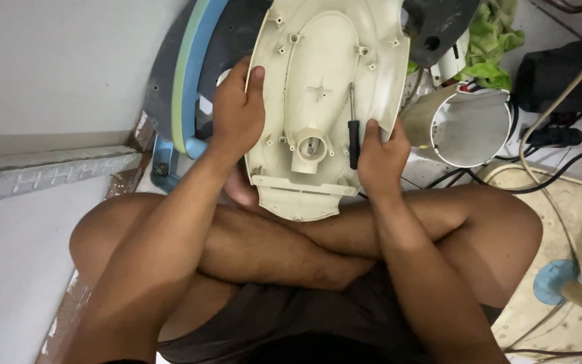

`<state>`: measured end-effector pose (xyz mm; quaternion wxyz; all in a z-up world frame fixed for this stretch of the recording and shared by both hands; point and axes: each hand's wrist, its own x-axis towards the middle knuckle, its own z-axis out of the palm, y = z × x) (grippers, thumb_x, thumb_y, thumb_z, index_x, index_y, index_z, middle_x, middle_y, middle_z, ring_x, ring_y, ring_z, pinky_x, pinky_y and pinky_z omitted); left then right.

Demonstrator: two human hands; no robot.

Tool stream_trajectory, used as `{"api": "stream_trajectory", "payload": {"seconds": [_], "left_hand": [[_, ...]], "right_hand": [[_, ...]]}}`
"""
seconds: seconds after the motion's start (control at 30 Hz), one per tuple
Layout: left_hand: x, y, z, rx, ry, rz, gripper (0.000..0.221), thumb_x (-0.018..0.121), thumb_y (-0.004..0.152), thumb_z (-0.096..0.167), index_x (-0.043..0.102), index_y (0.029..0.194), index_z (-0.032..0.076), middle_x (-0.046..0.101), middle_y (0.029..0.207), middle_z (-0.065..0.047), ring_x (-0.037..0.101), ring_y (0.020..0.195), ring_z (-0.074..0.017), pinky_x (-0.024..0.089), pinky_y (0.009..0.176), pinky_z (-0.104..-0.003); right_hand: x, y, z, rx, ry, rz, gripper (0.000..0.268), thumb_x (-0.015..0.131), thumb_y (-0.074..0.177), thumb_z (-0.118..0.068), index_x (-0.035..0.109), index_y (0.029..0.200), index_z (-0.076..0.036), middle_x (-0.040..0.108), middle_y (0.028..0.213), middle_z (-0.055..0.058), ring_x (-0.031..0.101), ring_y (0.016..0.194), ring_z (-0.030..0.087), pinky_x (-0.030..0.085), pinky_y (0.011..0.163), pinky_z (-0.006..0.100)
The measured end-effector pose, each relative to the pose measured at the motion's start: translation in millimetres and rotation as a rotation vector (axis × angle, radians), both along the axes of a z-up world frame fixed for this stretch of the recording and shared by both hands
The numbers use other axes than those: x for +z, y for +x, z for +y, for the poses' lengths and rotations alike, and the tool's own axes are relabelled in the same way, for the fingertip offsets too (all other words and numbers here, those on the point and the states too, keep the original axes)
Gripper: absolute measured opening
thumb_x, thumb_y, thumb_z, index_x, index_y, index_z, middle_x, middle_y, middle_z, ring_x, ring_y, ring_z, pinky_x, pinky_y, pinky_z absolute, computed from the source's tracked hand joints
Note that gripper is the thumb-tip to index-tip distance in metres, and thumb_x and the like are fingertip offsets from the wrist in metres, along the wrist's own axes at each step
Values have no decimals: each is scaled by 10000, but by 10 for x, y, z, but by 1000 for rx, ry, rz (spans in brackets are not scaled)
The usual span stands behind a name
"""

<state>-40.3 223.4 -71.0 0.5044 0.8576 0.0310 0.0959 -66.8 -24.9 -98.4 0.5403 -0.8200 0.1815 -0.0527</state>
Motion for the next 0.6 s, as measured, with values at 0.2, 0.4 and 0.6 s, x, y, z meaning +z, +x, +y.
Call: {"api": "stream_trajectory", "payload": {"seconds": [0.2,0.4,0.6], "left_hand": [[366,-84,-86,-23,-105,-118,382,368,1124,345,590,1304,91,724,1157,-83,677,1062,-231,479,906,-349],[513,-199,-108,21,-32,-231,453,338,1135,426,589,1329,103,718,1011,-60,673,857,-227,481,747,-360],[479,-248,-104,45,2,-337,415,371,1145,392,609,1285,83,709,971,-59,672,824,-218,496,716,-359]], "right_hand": [[61,1,-55,12,111,-208,203,625,1018,-183,662,1123,-13,728,1032,82,675,966,169,558,871,316],[246,-56,-66,12,-34,-405,279,590,1042,-154,633,1243,34,717,1137,155,675,1075,256,540,955,372],[352,-145,-25,38,-122,-518,330,556,1081,-233,610,1236,53,688,1111,180,658,1072,286,528,922,403]]}}
